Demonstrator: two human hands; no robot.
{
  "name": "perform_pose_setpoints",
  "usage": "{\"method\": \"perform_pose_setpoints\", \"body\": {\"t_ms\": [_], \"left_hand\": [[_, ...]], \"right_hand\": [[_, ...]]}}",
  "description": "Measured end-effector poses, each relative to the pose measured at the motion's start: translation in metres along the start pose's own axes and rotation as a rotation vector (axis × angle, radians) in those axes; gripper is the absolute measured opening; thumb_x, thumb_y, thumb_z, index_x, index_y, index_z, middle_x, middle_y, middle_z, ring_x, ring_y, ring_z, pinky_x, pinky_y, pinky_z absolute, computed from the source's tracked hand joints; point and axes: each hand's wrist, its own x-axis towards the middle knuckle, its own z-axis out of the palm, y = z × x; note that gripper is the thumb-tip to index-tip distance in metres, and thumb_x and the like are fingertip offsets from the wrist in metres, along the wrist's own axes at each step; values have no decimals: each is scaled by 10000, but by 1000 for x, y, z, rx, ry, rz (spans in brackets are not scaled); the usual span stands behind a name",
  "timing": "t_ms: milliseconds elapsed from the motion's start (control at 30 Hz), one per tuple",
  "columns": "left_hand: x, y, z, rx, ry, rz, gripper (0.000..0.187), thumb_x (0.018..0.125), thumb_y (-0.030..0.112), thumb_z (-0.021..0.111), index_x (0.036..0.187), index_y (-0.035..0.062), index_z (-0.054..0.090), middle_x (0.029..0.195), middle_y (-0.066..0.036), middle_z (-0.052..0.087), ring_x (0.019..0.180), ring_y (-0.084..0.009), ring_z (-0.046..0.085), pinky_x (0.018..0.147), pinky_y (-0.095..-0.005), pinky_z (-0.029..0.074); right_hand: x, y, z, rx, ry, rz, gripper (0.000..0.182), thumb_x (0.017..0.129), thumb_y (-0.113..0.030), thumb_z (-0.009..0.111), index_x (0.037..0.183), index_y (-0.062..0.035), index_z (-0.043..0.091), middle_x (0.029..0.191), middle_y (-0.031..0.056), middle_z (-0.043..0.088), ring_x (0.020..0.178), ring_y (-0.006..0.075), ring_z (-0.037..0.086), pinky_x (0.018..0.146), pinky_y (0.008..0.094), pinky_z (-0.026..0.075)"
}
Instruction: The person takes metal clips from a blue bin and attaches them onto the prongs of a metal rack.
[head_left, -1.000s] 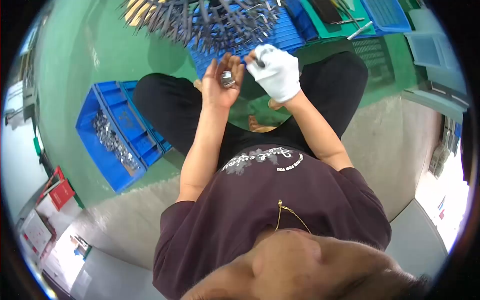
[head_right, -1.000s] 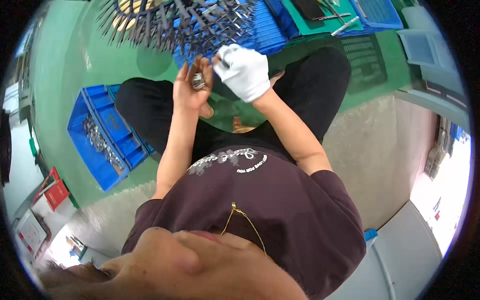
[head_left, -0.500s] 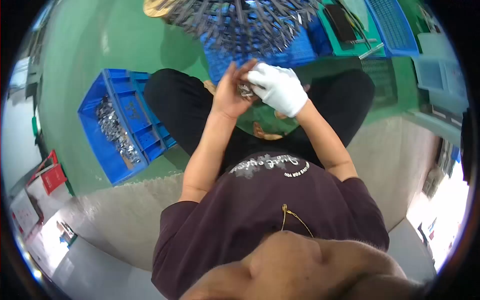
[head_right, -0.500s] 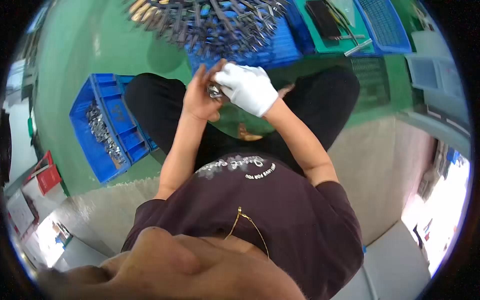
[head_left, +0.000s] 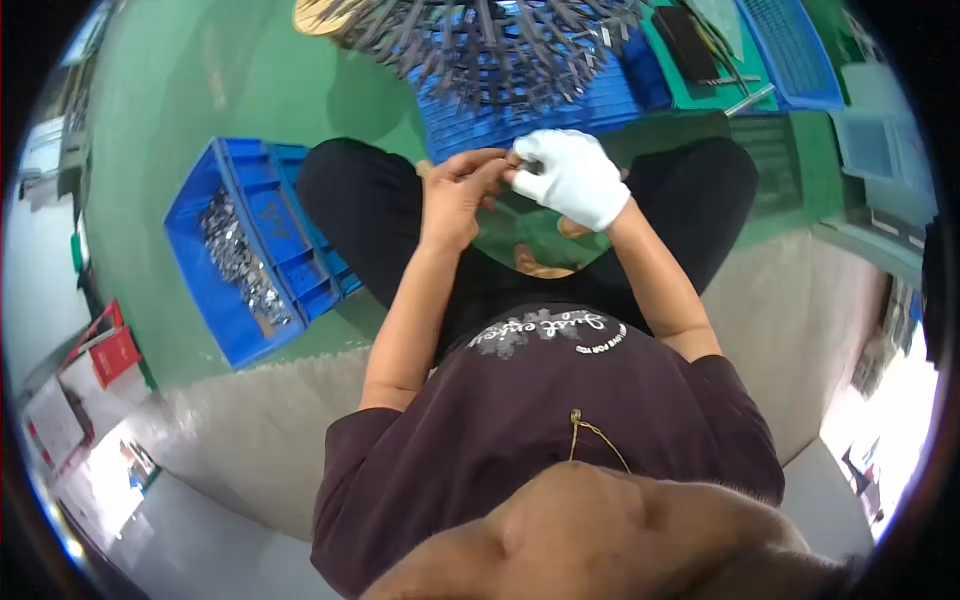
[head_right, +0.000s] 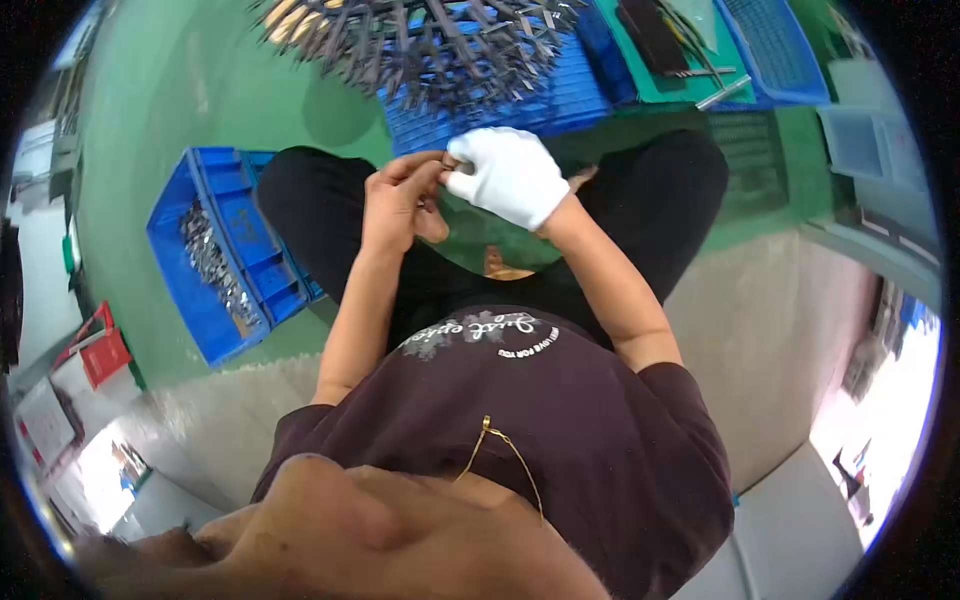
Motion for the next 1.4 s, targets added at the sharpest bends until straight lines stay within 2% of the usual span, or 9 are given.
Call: {"method": "perform_pose_setpoints", "body": {"t_ms": [133,233,267,367,500,633,733,933,1400], "left_hand": [[13,-10,-4,-322,86,-43,100,869,148,722,937,82,689,827,-7,683,699,-76,610,572,-220,445],[18,-8,6,-304,144,-99,119,859,173,737,930,100,675,815,15,668,720,-74,608,597,-235,444],[18,-1,9,-244,161,-130,154,849,205,753,928,106,664,824,28,662,731,-69,603,617,-244,434],[32,6,14,-167,149,-158,173,844,226,758,932,109,665,832,29,657,696,-69,577,626,-248,422],[66,19,12,-212,85,-266,181,850,264,753,922,121,668,734,45,581,641,-59,512,513,-221,374],[96,17,18,-288,45,-284,179,844,226,764,891,90,657,644,42,522,503,-52,406,431,-211,270],[101,16,16,-280,66,-231,212,758,165,832,786,88,637,623,45,485,488,-64,381,448,-242,290],[100,18,20,-300,89,-156,207,752,58,818,804,82,620,609,40,507,478,-68,407,420,-233,274],[102,17,24,-325,90,-140,176,793,35,767,778,79,598,583,42,442,460,-83,363,424,-261,251]], "right_hand": [[-1,-2,8,42,186,107,176,798,-250,697,835,-78,698,746,90,670,709,283,652,653,375,508],[1,0,23,78,286,129,237,810,-313,671,785,-78,686,732,90,674,699,292,657,630,397,511],[3,2,24,49,268,157,143,781,-213,693,768,-71,688,723,100,669,684,280,660,619,373,508],[10,7,27,-29,347,137,149,767,-206,683,718,-67,661,696,105,655,665,297,653,603,385,508],[20,13,25,-132,475,146,172,755,-216,677,677,-69,633,664,113,632,619,315,633,563,402,497],[25,13,21,-167,519,129,197,754,-225,693,662,-69,616,657,110,623,616,317,634,550,399,493],[25,12,19,-211,512,127,187,759,-229,693,689,-72,620,687,108,634,633,307,641,551,397,496],[28,16,21,-291,508,89,196,777,-249,680,703,-80,613,693,100,633,627,290,643,549,392,497],[33,21,29,-370,596,39,169,777,-242,679,698,-128,583,666,59,617,603,247,637,529,370,489]]}}
